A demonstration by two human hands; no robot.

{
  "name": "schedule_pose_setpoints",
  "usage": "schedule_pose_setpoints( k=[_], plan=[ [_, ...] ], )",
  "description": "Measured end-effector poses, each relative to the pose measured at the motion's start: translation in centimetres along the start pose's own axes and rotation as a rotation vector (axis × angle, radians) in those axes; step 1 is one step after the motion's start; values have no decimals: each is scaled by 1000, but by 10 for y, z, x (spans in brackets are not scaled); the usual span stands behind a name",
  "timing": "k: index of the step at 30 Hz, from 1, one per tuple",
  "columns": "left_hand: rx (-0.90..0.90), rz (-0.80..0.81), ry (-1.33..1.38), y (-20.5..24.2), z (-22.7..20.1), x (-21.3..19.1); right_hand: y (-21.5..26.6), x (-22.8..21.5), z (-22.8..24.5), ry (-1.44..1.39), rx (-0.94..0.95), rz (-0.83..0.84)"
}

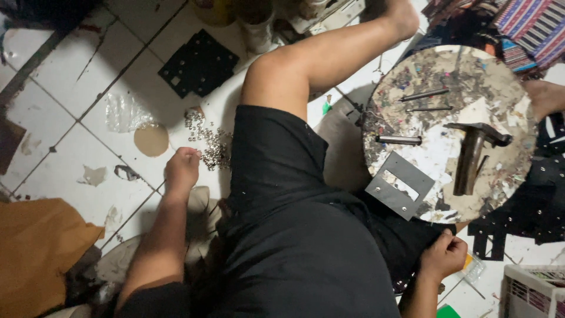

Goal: Attaching metal rivets to black leather pieces using a hammer and a setting tool on a circular wooden block.

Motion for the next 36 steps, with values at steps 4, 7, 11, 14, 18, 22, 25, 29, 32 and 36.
schedule_pose_setpoints(
  k=[4, 7, 11, 14, 18, 22, 25, 29, 32, 36],
  plan=[
    [-42, -144, 135, 16, -37, -20, 2, -1, 9, -9, 77, 28],
    [37, -170, 454, 23, -70, -24, 2, -3, 2, -95, 124, 15],
    [474, -134, 815, 19, -119, -2, 1, -41, 51, -329, 177, -235],
    [579, 168, 669, 88, -192, 15, -1, -59, 85, -379, -13, -189],
    [1028, 402, 392, 179, -272, 62, 7, -72, 197, -482, -58, 141],
    [1501, 704, 245, 249, -308, 109, 20, -76, 310, -658, -231, 604],
    [1595, 752, 150, 264, -321, 128, 27, -63, 308, -810, -94, 610],
    [1617, 730, 19, 265, -323, 153, 28, -52, 283, -919, 114, 578],
    [1585, 770, -47, 264, -327, 163, 26, -55, 281, -883, 197, 539],
    [1563, 816, -130, 262, -342, 173, 24, -45, 251, -884, 315, 424]
  ],
)
Point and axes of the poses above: each hand's wrist, its own y-axis away from the middle knuckle, its own x-axis out of the palm, z = x × y, the point moved 5 cm from there along -y, towards the middle knuckle, and after that the axes turned 2 degrees about z, right-handed, at the moved point
